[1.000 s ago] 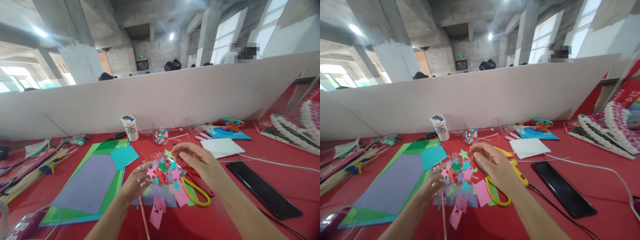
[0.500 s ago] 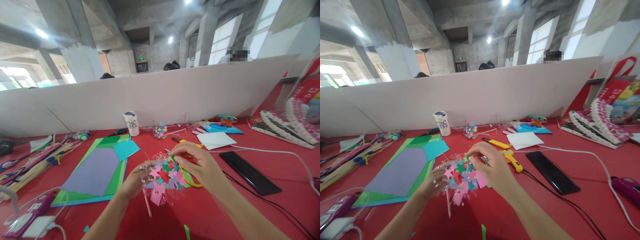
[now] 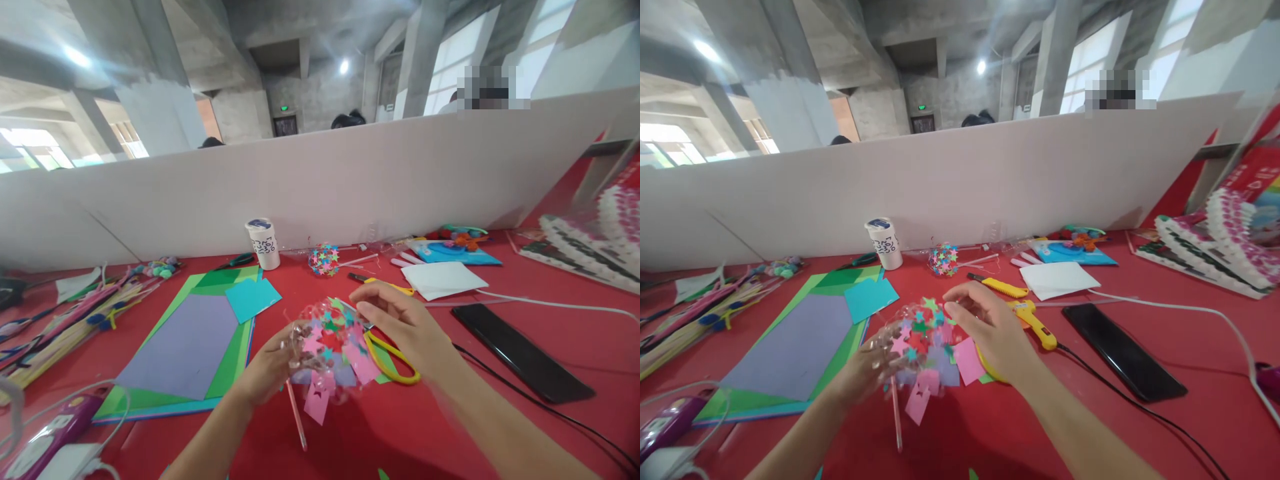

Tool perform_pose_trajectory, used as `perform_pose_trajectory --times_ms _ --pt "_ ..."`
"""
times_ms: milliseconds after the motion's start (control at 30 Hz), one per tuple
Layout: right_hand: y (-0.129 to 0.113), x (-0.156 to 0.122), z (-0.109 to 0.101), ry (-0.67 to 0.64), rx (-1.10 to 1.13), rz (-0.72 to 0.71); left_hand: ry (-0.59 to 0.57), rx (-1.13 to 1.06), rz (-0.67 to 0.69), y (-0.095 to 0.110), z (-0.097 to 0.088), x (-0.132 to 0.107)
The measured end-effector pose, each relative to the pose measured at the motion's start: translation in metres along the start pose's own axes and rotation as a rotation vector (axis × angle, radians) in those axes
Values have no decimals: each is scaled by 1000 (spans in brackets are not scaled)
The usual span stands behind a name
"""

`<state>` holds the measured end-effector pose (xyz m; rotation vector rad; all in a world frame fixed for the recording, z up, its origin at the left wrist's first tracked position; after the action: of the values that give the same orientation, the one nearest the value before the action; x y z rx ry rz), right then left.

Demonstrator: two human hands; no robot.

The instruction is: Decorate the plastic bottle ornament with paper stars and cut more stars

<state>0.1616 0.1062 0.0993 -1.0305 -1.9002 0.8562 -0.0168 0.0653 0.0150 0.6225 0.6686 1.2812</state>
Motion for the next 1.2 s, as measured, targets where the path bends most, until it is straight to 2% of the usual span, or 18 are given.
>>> perform_pose_trajectory --times_ms 100,167,333,433,500,567,667,767,867,933,1067,1200 --pt "16 -2 6 8 -18 26 43 -27 19 -8 -7 5" --pt "19 -7 6 50 -43 10 83 -27 38 -12 -11 7" --pt "-1 -25 5 200 -235 -207 163 -12 106 -19 -14 2" --pt "13 -31 11 227 -74 -110 257 -8 147 -25 -20 -2" --pt "30 -32 19 187 35 0 310 15 144 -30 -24 -4" --pt "41 -33 26 135 73 34 351 36 146 -32 -26 -5" --pt "45 -31 26 132 18 -24 353 30 176 -26 -25 -3" --pt "48 -27 20 160 -105 -26 339 -65 244 -10 -27 -1" --pt "50 -22 23 79 -147 5 394 -57 325 6 -38 -1" --pt "52 -22 33 -15 -122 38 402 -36 323 7 -43 1" --pt "55 -28 55 -169 45 172 409 1 240 -10 -40 3" --pt "54 -32 68 -252 402 376 389 78 154 -29 -31 3"
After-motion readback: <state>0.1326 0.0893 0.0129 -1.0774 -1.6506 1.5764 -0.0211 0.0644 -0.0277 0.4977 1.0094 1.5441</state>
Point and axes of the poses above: each hand's wrist, its own x-axis towards the middle knuckle, its own z-axis out of the palm, y = z × x, the point moved 7 cm from there along x, towards the middle knuckle, and after that the axes turned 11 degrees about -x, right-handed, at the moved point
